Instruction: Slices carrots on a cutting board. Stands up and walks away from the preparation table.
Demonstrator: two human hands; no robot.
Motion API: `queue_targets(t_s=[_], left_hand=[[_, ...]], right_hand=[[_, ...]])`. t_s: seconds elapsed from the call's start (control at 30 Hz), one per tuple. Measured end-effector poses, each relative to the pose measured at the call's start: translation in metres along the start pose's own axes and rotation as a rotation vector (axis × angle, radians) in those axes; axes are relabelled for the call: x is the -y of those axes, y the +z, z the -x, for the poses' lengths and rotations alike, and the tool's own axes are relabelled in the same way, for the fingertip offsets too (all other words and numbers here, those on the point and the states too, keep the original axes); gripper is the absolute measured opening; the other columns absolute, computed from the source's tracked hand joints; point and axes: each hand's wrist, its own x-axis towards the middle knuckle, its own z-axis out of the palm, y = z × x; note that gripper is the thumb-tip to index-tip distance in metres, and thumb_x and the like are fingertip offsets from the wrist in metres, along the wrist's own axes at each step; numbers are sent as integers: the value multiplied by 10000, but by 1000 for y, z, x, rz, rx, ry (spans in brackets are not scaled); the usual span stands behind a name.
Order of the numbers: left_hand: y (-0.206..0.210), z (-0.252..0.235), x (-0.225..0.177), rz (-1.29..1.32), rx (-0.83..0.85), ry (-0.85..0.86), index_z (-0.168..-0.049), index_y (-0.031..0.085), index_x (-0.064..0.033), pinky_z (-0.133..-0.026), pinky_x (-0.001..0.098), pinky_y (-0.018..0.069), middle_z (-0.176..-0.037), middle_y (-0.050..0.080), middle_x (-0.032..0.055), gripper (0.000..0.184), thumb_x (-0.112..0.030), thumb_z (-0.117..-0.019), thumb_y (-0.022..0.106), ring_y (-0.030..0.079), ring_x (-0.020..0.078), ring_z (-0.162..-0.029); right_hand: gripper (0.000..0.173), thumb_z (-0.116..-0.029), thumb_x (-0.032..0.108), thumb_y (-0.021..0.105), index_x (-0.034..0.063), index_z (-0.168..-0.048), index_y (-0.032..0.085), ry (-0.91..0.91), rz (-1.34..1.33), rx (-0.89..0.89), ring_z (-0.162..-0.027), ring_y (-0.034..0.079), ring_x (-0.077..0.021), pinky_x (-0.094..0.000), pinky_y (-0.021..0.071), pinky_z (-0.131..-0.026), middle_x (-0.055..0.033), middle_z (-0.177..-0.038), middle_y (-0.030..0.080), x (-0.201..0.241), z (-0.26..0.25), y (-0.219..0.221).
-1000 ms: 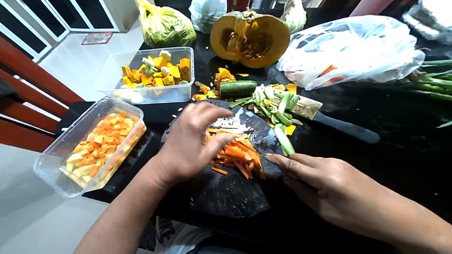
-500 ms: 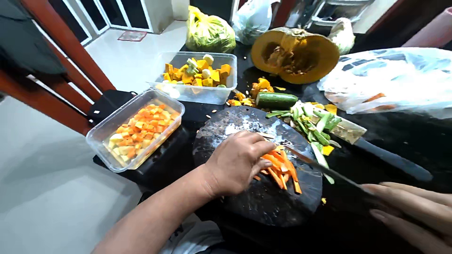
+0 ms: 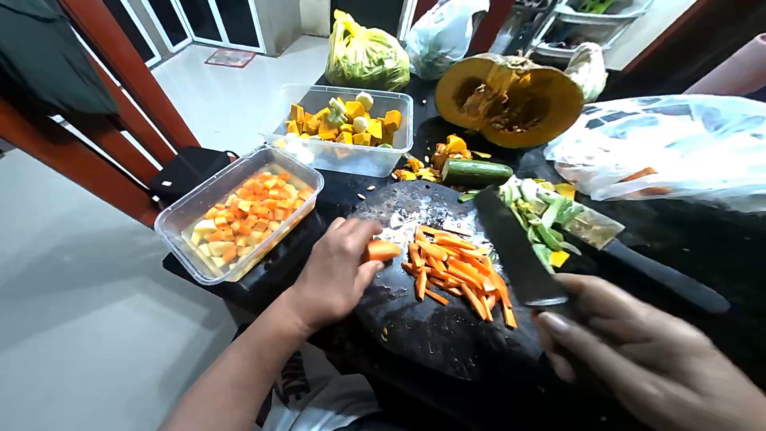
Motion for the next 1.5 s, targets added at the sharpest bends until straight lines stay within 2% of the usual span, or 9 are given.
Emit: queue_targets(t_s=[0.1, 0.2, 0.23, 0.3, 0.4, 1.0, 1.2, 1.37, 1.5], left_hand=[[-8, 17, 14, 133, 18, 43, -1118, 685, -11, -902, 319, 561, -1052, 704, 81, 290, -122, -856, 741, 674, 149, -1000], [-3, 26, 23, 269, -62, 96, -1041, 706, 22, -979, 276, 557, -1222, 678, 136, 232, -86, -845, 768, 659, 141, -1145], [1, 28, 25, 292, -113, 111, -1019, 724, 17, -948, 251, 566, -1213, 661, 137, 213, -82, -839, 780, 655, 133, -1123], [8, 31, 27, 325, -215, 138, -1019, 738, 11, -894, 209, 558, -1113, 639, 98, 204, -64, -838, 790, 634, 94, -1032], [15, 34, 29, 356, -284, 194, -992, 711, 46, -929, 237, 567, -1038, 697, 101, 165, -23, -855, 770, 673, 102, -1018], [23, 38, 28, 300, -328, 245, -1000, 708, 34, -944, 230, 540, -1035, 659, 107, 117, -54, -923, 718, 633, 113, -1041], [23, 39, 25, 248, -340, 245, -1005, 715, 35, -933, 231, 530, -1015, 651, 106, 115, -56, -936, 708, 624, 121, -1020], [24, 40, 23, 206, -356, 250, -1004, 711, 37, -926, 226, 526, -1011, 651, 108, 109, -48, -935, 701, 624, 124, -1015], [24, 41, 24, 164, -355, 251, -1010, 711, 36, -943, 230, 531, -1031, 654, 116, 122, -56, -931, 702, 631, 122, -1037]], right_hand=[[406, -1056, 194, 489, 31, -1428, 492, -164, 209, 25, -558, 555, -42, -192, 504, -509, -54, -763, 617, -9, -10, 24], [454, -1028, 167, 464, -34, -1435, 498, -260, 371, 37, -613, 597, -104, -228, 532, -573, -100, -826, 658, -5, -21, 44], [466, -1023, 158, 458, -53, -1436, 500, -283, 418, 42, -657, 628, -126, -241, 548, -613, -116, -868, 682, -3, -25, 49], [472, -1015, 147, 445, -67, -1431, 504, -308, 485, 58, -675, 645, -149, -256, 549, -605, -119, -882, 676, 1, -30, 55], [462, -1007, 137, 445, -76, -1409, 526, -319, 552, 75, -633, 635, -170, -270, 536, -556, -123, -865, 669, 7, -37, 59], [457, -965, 93, 455, -116, -1362, 540, -309, 719, 109, -532, 611, -217, -309, 498, -444, -133, -796, 643, 17, -44, 71], [440, -1003, 108, 419, -163, -1328, 540, -318, 884, 158, -493, 617, -248, -325, 474, -407, -163, -778, 654, 25, -51, 75], [479, -927, 41, 470, -184, -1348, 514, -304, 909, 211, -483, 616, -246, -325, 463, -394, -174, -775, 654, 31, -55, 77], [564, -865, -3, 555, -206, -1383, 463, -245, 865, 292, -549, 658, -277, -350, 503, -446, -179, -784, 661, 38, -59, 79]])
